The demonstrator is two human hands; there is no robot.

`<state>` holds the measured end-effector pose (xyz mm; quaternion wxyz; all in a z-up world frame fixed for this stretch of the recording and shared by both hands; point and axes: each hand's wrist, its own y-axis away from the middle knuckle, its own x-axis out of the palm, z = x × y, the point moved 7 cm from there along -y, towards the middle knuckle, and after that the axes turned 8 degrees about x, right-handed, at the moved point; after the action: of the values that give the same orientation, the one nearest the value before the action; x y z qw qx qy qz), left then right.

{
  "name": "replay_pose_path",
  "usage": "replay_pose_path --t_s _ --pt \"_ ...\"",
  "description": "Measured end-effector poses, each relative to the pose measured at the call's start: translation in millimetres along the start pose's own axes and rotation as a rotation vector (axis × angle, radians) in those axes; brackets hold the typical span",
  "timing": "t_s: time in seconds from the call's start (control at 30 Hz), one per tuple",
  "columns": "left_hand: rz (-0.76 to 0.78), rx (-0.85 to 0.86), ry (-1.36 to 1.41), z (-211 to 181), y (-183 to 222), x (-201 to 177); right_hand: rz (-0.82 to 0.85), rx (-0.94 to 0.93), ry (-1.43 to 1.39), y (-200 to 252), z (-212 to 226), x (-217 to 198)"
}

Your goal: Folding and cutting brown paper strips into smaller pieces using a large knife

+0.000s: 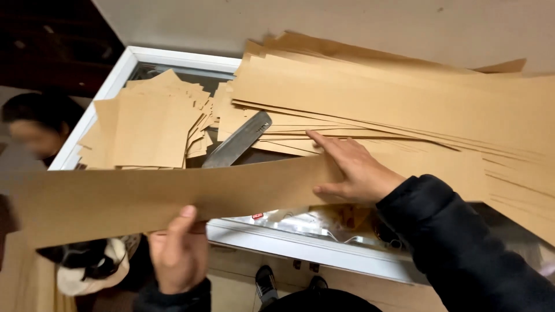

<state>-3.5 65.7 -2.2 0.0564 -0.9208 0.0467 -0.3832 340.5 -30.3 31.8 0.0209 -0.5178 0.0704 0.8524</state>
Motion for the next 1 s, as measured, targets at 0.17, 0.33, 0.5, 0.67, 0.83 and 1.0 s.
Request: replay_pose_path --t_s 0.17,0.33,0.5,0.67,0.83,1.0 --pt "-0.216 0.148 -0.238 -43 -15 -9 0.083 0.008 0.126 3 -60 10" --pt "-0.25 0.154 -0.578 -64 -27 -23 0.24 0.048 0.191 51 -125 -4" --pt "-0.389 0.158 -0.68 -64 -31 -34 0.319 0.257 0.125 119 -198 -19" --pt "-0.195 0.296 -0.737 -46 -48 -6 0.304 0.665 -0.085 195 -247 -41" --pt "-0.192 0.308 -0.813 -3 -75 -35 -0.045 0.835 -0.55 246 -279 -35" --pt "0.094 0.591 -1.065 7 -49 33 -0.493 1.115 -1.293 268 -234 -15"
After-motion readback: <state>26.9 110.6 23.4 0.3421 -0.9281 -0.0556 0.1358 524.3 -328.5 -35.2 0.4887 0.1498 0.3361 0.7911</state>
